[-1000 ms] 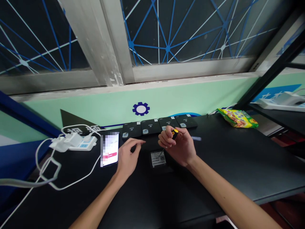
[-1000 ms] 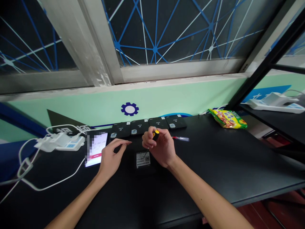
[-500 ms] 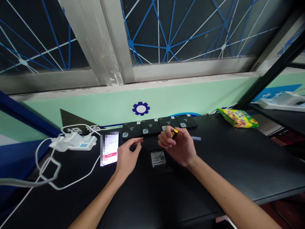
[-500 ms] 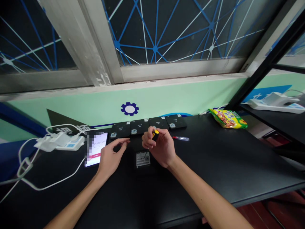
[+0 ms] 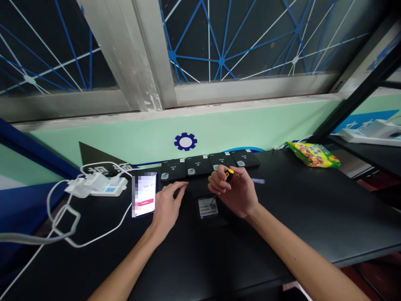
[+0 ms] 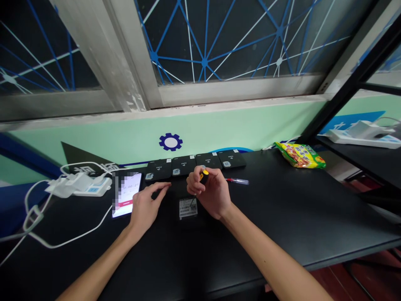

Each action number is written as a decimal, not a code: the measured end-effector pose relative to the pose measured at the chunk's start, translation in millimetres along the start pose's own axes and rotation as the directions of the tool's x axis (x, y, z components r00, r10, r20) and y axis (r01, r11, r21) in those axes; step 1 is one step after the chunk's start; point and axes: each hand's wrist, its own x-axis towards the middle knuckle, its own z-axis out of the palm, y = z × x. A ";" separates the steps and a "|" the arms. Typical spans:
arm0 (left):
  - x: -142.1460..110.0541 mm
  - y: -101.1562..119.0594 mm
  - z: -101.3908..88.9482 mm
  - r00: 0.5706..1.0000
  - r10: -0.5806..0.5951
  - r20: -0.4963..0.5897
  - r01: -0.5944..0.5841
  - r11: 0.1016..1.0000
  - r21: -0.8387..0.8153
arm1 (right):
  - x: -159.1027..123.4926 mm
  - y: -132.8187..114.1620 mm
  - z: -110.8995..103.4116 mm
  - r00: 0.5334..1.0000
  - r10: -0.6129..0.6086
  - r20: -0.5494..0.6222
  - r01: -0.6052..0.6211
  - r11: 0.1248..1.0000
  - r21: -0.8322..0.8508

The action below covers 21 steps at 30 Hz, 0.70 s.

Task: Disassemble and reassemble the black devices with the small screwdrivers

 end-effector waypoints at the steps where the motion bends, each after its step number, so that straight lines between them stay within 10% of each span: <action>1: 0.0 1.0 -0.3 1.000 -0.011 -0.003 0.011 1.000 -0.003 | -0.1 -0.1 0.1 1.000 0.000 -0.003 0.000 1.000 -0.003; 21: 2.2 -9.6 -1.6 0.997 0.075 0.021 -0.077 0.994 0.083 | 0.0 0.1 -0.7 1.000 0.005 -0.016 -0.005 1.000 -0.016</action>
